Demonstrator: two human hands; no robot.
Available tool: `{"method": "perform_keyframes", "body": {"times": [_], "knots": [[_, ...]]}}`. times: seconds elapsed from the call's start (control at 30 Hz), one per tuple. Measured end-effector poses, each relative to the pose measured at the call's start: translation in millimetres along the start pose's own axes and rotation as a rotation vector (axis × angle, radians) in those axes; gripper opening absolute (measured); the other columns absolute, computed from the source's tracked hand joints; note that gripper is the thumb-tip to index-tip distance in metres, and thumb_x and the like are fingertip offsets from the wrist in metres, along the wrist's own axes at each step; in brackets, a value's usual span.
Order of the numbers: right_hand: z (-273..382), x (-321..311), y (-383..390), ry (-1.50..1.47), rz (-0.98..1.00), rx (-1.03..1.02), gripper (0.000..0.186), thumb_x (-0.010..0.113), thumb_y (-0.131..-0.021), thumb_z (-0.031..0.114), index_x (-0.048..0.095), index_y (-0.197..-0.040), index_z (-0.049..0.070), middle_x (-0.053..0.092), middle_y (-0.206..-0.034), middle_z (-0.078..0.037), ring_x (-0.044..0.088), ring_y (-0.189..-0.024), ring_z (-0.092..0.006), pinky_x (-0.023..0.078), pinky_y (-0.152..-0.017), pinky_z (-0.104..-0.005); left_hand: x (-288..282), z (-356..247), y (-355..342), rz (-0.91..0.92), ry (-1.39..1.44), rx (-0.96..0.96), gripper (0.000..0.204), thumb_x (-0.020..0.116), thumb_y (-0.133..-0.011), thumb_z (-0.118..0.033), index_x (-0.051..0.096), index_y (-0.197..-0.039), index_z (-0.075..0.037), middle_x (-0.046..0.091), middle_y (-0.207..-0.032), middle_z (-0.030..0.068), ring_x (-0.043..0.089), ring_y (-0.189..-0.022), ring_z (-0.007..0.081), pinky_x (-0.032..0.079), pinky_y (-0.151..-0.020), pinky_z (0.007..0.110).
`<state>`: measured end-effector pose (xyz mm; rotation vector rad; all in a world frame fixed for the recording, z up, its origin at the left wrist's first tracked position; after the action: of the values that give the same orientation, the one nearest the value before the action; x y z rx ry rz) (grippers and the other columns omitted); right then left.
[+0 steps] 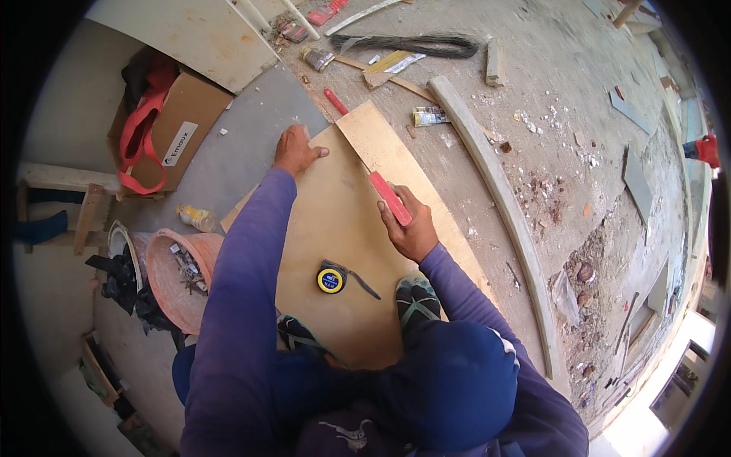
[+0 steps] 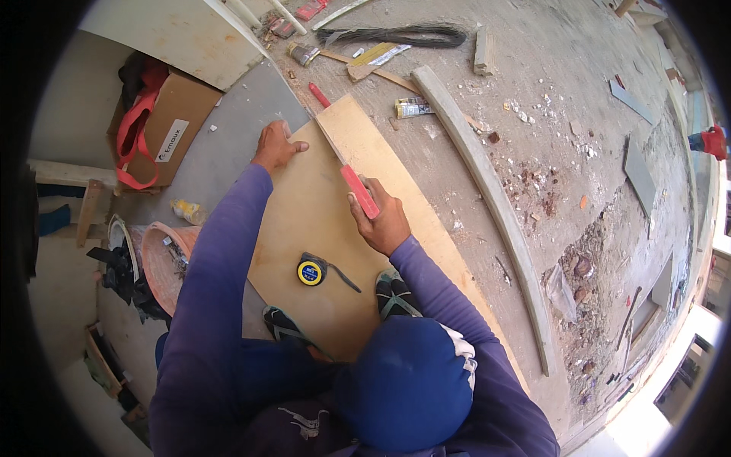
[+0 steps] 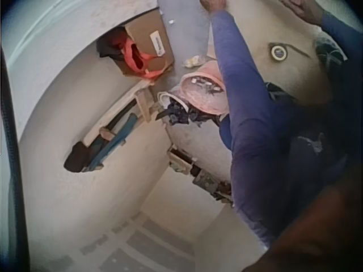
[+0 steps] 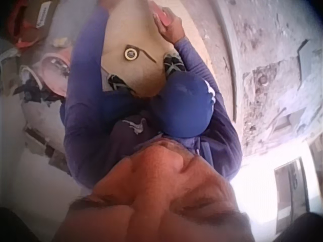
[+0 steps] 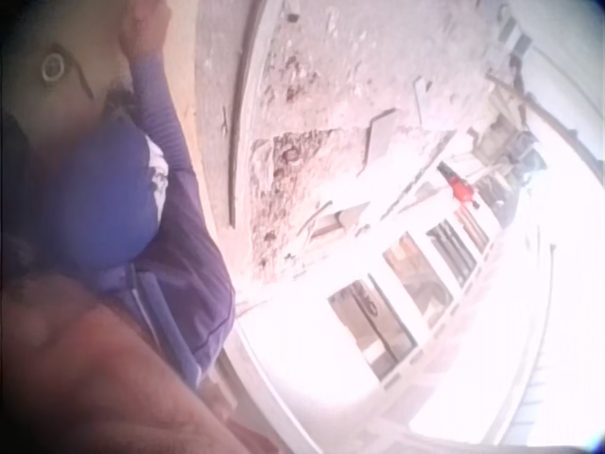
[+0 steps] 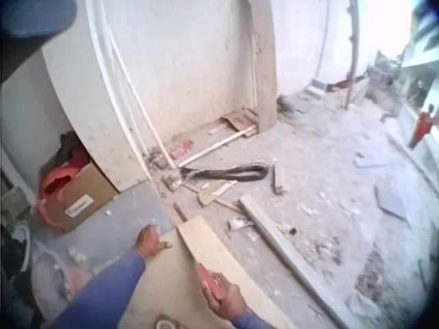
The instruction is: The person looks inside a red bag and a bucket, then measures a wooden board with a tape measure and pencil. The person uses a straight edge to mark a line and then cuts the wood along the mark with a hand saw.
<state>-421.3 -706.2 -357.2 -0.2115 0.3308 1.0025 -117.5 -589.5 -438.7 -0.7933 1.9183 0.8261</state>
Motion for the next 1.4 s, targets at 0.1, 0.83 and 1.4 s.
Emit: {"method": "perform_keyframes", "body": {"times": [0.1,0.83,1.4], "knots": [[4,-23,60,-0.036,0.016,0.064,0.034,0.071,-0.101,0.014,0.064,-0.131,-0.003,0.074,-0.092,-0.025,0.078,-0.084,-0.0393,0.059,-0.075,-0.0384,-4,12,0,0.054,-0.034,-0.046,0.057,0.100,-0.070,-0.034,0.068,-0.100,0.003,0.073,-0.105,0.0226,0.071,-0.102,0.0366,0.056,-0.090,0.045],[2,-55,100,-0.001,0.015,0.116,0.037,0.071,-0.100,0.012,0.064,-0.133,-0.004,0.075,-0.093,-0.023,0.079,-0.080,-0.0358,0.060,-0.074,-0.0378,-4,6,4,0.046,-0.018,-0.058,0.057,0.099,-0.072,-0.032,0.071,-0.106,0.004,0.073,-0.114,0.0237,0.071,-0.108,0.0389,0.056,-0.095,0.046],[-1,-37,55,0.019,0.019,0.050,0.032,0.073,-0.100,0.013,0.065,-0.127,-0.003,0.073,-0.094,-0.027,0.075,-0.084,-0.0442,0.059,-0.074,-0.0424,3,-12,-6,-0.005,-0.098,0.119,0.052,0.098,-0.074,-0.031,0.066,-0.095,0.003,0.071,-0.096,0.0220,0.070,-0.093,0.0367,0.055,-0.085,0.046]]}}
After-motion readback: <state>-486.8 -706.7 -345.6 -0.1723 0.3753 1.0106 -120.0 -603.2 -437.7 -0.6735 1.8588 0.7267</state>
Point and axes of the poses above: each hand's wrist, its own y-axis away from the middle knuckle, its own x-axis out of the palm, z = x × y, the point moved 9 cm from there along -y, towards the middle knuckle
